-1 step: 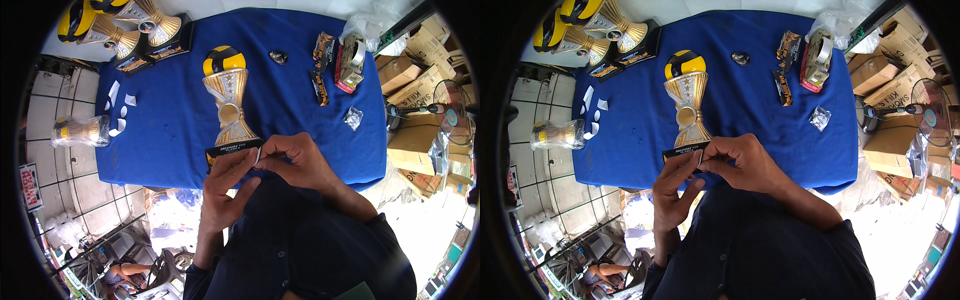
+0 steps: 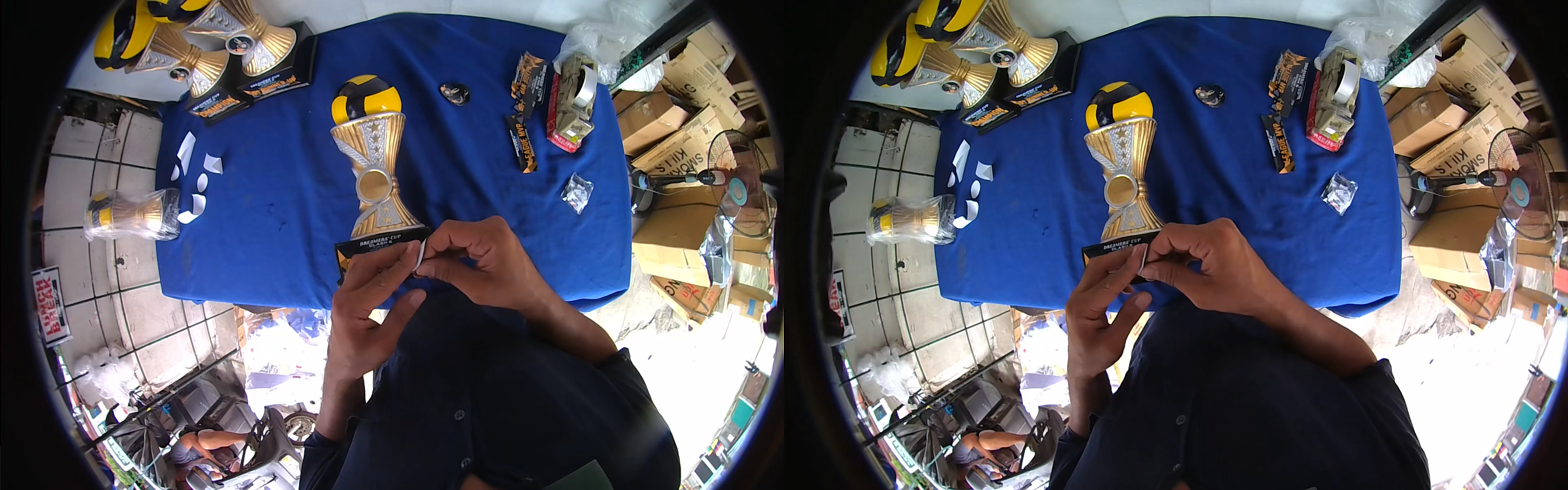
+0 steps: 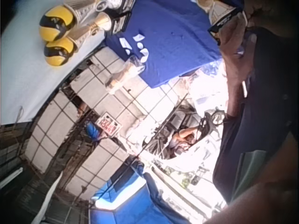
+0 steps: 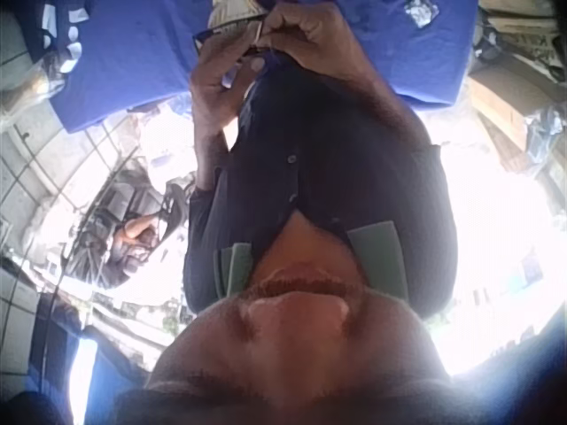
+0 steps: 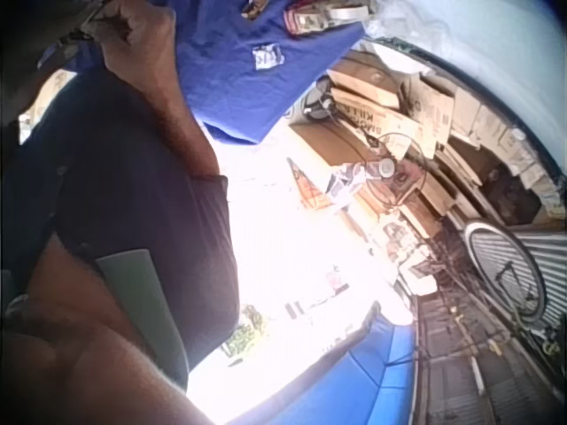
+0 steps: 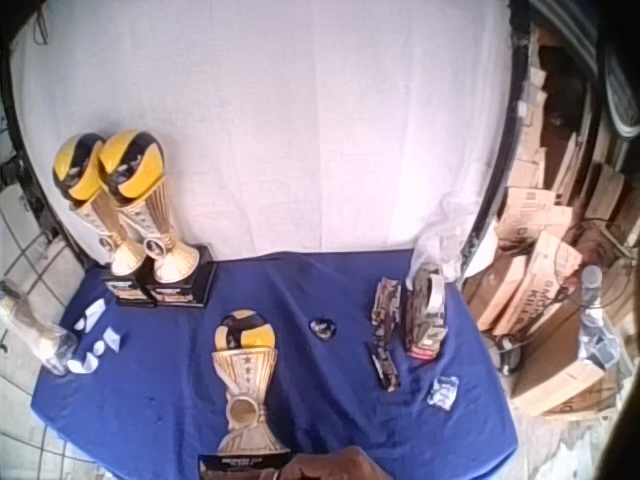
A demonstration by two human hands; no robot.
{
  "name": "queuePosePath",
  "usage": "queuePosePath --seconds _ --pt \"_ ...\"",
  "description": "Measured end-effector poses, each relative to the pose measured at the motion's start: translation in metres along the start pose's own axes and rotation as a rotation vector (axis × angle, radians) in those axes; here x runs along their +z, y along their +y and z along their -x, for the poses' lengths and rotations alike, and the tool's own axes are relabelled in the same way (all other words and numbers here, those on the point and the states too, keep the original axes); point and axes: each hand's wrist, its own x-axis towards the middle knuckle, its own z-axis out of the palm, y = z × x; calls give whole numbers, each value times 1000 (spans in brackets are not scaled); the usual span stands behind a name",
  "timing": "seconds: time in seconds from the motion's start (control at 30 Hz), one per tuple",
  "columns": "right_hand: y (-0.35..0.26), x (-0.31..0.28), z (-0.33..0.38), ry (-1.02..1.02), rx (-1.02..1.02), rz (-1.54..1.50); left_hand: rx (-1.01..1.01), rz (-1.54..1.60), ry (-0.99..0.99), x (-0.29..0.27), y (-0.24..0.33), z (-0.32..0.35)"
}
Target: The person assembles a trophy by applying a '2nd Runner-Up' label to the base and a circular logo sticker to the center of the trophy. They smooth the stickers and place the completed trophy on a table with other similar trophies.
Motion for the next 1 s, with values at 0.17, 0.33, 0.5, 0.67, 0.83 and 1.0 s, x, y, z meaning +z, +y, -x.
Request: queuePosePath --seconds 0.17,0.33,0.5,0.67,0.83,1.0 --pt "0 0 -1 -8 5 -7 16 -49 13 -2 2 -3" --pt "-1 -4 -6 -2 -38 -8 38 -68 10 -2 1 -10" --pt "0 -3 -6 7 -14 25 21 43 -7 -4 -1 -9" --pt "-3 -3 -8 11 -27 49 25 53 -18 -4 -1 -9" --pt "-3 -5 -10 3 -42 72 29 71 -25 -5 -2 -9" --pt "-3 -6 -11 -13 -43 95 24 74 -33 -5 -5 -9"
